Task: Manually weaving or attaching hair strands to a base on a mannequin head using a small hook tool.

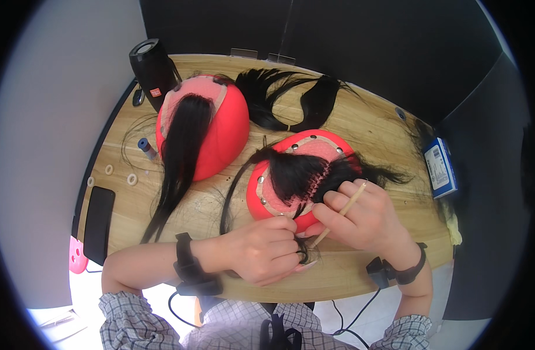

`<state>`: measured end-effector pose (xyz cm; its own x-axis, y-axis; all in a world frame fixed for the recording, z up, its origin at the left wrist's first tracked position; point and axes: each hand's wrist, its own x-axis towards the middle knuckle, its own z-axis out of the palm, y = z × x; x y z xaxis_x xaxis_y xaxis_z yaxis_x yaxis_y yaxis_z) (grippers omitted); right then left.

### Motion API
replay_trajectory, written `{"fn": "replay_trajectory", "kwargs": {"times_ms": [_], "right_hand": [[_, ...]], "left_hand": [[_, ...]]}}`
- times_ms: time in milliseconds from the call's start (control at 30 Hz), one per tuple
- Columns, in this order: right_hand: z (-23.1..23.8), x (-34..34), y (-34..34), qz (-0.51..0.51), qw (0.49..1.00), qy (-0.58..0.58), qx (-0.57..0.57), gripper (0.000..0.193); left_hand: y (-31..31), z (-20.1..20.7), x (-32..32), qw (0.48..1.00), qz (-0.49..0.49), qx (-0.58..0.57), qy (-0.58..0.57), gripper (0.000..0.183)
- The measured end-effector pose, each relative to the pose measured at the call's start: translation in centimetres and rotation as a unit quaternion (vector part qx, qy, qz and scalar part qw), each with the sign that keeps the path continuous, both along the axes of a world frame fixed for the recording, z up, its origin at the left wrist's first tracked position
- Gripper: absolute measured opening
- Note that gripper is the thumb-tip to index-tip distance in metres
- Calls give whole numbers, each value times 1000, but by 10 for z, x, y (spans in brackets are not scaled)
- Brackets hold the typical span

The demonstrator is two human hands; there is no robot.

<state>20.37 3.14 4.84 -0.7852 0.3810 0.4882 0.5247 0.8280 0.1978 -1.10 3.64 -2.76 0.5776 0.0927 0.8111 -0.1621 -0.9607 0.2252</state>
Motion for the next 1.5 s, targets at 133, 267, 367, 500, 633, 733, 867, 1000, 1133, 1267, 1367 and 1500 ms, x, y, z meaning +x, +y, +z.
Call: {"fn": "replay_trajectory", "kwargs": {"times_ms": [133,267,367,500,633,733,867,1000,1133,1267,1367,1500], "right_hand": [[1,-1,0,5,1000,-2,-16,29],[-2,-1,-2,3,999,10,-34,28],[-4,-1,-2,8,999,14,-39,27],[-3,-2,-2,10,1000,-1,-28,27],[-3,-3,-2,9,1000,-3,-19,25],[-5,1,-3,26,999,-13,-26,23],[-8,-1,-3,41,999,12,-18,21],[-7,-3,-2,30,1000,-4,7,20],[-8,-3,-3,20,999,-22,17,22],[-5,-3,-8,25,998,-48,26,24],[-5,-1,-10,33,997,-59,27,20],[-13,-1,-7,33,998,-43,26,17]], "left_hand": [[0,2,-1,1000,-2,-1,6,21],[1,2,0,1000,-3,10,3,24],[1,0,1,1000,-2,10,-20,25],[1,1,1,1000,-2,18,-22,26],[1,0,-1,1000,-13,11,-13,26],[0,2,-1,1000,-10,8,-9,26],[-1,0,-1,1000,-15,2,-10,25],[-1,1,-2,1000,-9,10,-7,25],[0,1,-2,1000,-9,17,-6,25],[0,1,-1,1000,-9,24,-11,26],[-2,2,0,1000,-4,28,-13,27],[-1,1,-1,1000,-6,21,-21,28]]}}
